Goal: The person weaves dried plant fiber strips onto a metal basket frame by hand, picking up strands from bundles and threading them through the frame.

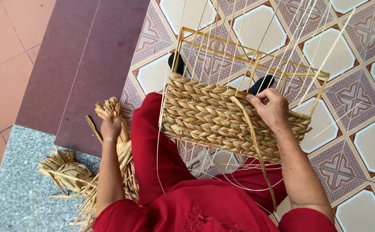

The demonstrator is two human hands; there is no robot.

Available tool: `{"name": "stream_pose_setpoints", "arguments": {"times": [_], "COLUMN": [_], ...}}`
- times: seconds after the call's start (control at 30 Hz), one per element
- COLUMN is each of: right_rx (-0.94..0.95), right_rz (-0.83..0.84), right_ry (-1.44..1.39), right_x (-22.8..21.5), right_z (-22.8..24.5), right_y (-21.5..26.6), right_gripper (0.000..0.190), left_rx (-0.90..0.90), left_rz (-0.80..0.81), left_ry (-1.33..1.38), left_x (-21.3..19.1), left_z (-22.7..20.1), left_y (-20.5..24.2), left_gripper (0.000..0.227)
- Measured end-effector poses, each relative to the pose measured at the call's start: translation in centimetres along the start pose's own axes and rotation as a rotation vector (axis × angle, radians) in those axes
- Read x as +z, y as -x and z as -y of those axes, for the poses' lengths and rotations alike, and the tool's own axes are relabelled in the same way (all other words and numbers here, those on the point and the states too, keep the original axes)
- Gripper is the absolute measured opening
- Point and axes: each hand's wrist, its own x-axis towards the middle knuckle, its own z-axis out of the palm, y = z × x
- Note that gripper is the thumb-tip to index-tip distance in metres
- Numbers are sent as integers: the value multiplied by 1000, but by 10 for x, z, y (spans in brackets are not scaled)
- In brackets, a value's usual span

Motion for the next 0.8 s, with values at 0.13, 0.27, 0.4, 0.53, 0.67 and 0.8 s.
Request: {"name": "stream_pose_setpoints", "arguments": {"times": [0.13, 0.27, 0.4, 0.53, 0.67, 0.8], "right_rx": [-5, -1, 2, -29, 9, -445], "right_rz": [-17, 8, 10, -6, 62, -374], "right_ry": [50, 65, 59, 84, 6, 600], "right_x": [4, 6, 5, 3, -8, -27], "right_z": [-3, -6, -5, -3, 12, 57], "right_y": [0, 2, 4, 6, 0, 1], "right_gripper": [28, 27, 25, 25, 21, 27], "left_rx": [-547, -515, -366, -334, -309, 6], "left_rz": [368, 228, 263, 254, -209, -280], "left_ry": [-137, -296, -272, -197, 219, 567], "left_x": [32, 50, 41, 25, -8, -67], "left_z": [34, 31, 38, 37, 34, -31], "left_y": [66, 86, 83, 77, 68, 69], "left_gripper": [55, 51, 33, 27, 23, 8]}}
